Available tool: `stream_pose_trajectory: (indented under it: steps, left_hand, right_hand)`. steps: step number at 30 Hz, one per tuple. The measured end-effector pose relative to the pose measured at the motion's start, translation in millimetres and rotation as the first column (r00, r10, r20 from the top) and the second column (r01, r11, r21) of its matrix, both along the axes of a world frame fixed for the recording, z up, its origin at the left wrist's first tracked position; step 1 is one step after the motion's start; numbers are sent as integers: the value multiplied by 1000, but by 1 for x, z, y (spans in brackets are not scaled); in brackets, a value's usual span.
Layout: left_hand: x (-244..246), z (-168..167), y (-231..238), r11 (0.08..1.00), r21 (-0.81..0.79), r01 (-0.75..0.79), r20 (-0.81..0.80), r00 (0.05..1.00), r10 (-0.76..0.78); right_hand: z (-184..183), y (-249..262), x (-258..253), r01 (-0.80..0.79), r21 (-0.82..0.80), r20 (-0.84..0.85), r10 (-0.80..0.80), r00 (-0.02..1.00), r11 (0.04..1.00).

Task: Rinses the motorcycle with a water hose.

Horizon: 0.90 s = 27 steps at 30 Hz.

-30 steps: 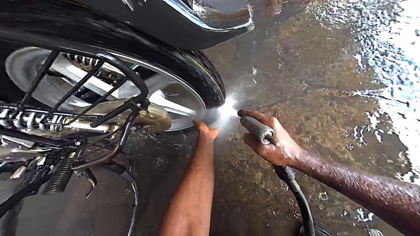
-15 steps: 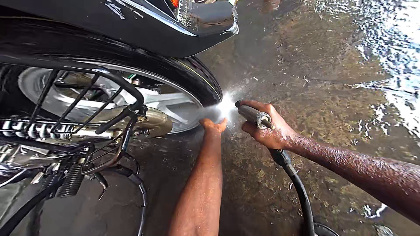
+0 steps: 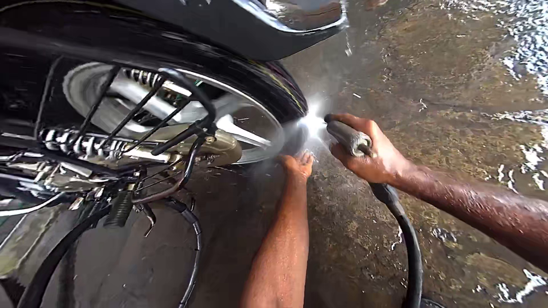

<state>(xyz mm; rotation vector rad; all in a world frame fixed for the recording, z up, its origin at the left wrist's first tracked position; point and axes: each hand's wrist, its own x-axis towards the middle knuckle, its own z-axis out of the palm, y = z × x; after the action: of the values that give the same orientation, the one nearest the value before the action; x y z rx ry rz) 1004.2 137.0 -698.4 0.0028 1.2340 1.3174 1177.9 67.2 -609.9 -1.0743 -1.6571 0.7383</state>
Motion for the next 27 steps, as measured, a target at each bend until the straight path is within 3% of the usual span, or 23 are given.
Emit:
stream_pose_trajectory:
  steps: [3,7,9,11,14,21,27]
  left_hand:
    - [-23,-15,-16,993,-48,110,-225,967,-118]
    - [-55,13,-32,941,-259,216,-484,814,-320]
    - [-87,-15,-30,919,-265,290,-611,687,-393]
    - [-116,-32,-29,915,-233,329,-662,636,-397]
    - [-147,-22,-33,916,-228,330,-678,622,-392]
    - [-191,7,-36,941,-213,265,-727,600,-333]
    - [-233,36,-45,994,-97,-42,-690,723,-37]
  right_hand:
    - [2,-29,-28,-25,-75,149,36,988,997]
    - [12,-47,-68,-113,-252,281,184,942,961]
    - [17,-41,-84,-172,-276,279,250,927,945]
    - [22,-28,-96,-218,-275,264,292,919,936]
    - [28,-12,-108,-268,-235,215,319,923,934]
    - [36,-4,-120,-252,-360,166,328,930,898]
    - [51,-11,-121,-218,-362,193,302,934,906]
